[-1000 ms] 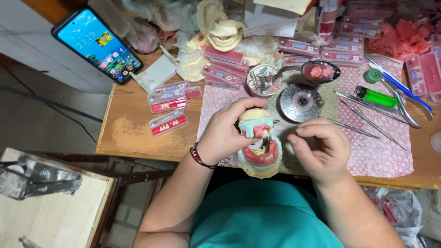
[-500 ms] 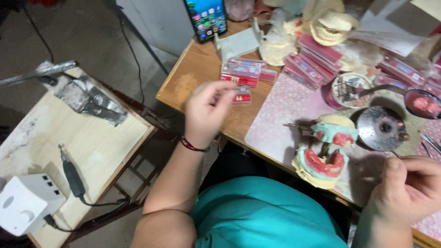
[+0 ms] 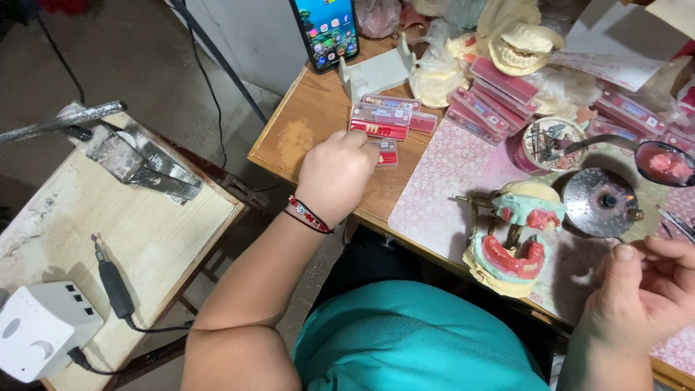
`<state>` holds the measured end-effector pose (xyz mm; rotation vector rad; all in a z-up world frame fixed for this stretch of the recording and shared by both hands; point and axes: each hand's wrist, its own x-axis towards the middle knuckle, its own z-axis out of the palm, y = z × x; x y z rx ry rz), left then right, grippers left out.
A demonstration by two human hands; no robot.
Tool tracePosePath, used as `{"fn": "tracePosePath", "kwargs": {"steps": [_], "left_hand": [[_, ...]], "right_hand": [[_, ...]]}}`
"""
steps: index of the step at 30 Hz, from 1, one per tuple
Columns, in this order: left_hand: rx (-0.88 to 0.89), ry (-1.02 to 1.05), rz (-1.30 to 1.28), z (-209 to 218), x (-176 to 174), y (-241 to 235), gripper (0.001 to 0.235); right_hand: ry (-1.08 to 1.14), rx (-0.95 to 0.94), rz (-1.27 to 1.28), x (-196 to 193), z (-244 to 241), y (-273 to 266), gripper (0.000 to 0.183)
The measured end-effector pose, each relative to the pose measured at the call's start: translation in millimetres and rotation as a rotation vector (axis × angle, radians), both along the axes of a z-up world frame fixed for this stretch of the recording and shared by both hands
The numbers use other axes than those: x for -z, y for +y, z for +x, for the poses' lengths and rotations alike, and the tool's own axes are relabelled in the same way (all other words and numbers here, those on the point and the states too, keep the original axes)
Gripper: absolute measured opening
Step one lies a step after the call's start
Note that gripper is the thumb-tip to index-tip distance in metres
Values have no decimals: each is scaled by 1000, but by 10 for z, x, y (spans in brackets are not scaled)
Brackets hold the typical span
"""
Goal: Modeling and adjusting a dental prosthesis on a plaster cast using hand tools
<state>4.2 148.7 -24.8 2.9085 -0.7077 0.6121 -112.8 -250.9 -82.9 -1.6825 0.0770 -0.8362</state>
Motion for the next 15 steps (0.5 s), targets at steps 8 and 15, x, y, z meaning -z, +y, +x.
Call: {"fn": "tracePosePath", "kwargs": {"steps": [8,15], "left_hand": [[79,-162,257,49,11,-83,4],[112,-203,217,39,-65,-78,2]], "right_hand": [[-26,23,-76,-92,0,34,24],[0,63,-154,-232,-36,113,25]]}}
